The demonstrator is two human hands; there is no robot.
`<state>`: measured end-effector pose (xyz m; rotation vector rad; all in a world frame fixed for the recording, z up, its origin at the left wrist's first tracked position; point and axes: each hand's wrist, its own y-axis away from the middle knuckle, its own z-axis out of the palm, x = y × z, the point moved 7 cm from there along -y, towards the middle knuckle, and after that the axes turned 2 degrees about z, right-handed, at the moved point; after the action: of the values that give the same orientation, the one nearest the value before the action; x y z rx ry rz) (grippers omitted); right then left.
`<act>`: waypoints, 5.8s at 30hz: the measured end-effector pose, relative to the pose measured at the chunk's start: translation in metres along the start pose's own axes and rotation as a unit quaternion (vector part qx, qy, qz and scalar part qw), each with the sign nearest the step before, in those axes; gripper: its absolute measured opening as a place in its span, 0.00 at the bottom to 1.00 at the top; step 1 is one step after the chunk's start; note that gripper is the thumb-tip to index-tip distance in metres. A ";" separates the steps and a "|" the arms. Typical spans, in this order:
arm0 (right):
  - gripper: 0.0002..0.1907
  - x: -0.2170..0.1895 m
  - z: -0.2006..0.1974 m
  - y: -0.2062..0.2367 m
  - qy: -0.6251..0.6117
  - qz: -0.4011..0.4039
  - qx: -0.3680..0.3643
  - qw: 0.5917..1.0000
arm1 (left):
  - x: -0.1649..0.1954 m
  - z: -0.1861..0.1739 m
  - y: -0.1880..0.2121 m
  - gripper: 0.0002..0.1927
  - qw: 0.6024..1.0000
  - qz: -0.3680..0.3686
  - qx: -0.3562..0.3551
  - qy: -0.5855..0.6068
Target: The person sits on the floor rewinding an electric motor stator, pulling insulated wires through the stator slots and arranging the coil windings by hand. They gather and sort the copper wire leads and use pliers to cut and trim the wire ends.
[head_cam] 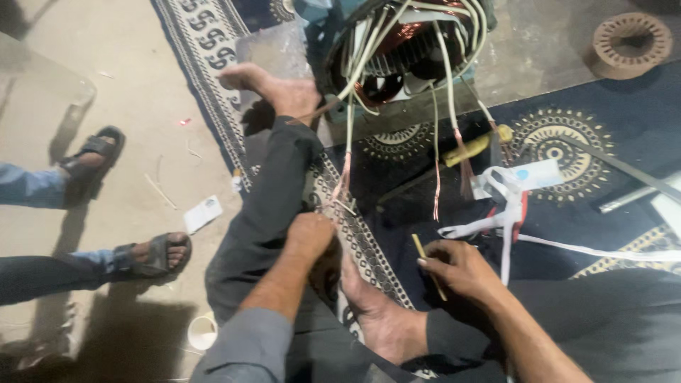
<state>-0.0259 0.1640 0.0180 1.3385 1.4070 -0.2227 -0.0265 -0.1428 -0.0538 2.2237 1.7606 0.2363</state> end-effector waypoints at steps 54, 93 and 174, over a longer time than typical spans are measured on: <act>0.11 0.006 -0.037 0.031 -0.260 0.127 -0.071 0.954 | 0.162 -0.090 -0.084 0.10 0.541 -0.141 -0.080 0.825; 0.06 0.017 -0.061 -0.154 -0.452 0.096 0.072 0.884 | 0.090 -0.026 0.048 0.22 0.444 -0.325 0.062 0.833; 0.10 -0.104 -0.040 -0.083 0.053 -0.099 0.242 0.964 | 0.027 -0.083 -0.137 0.12 0.468 -0.091 0.064 0.877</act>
<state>-0.1416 0.1067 0.0692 1.6198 1.6435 -0.6729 -0.1720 -0.0779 -0.0222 1.1926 2.4023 3.2465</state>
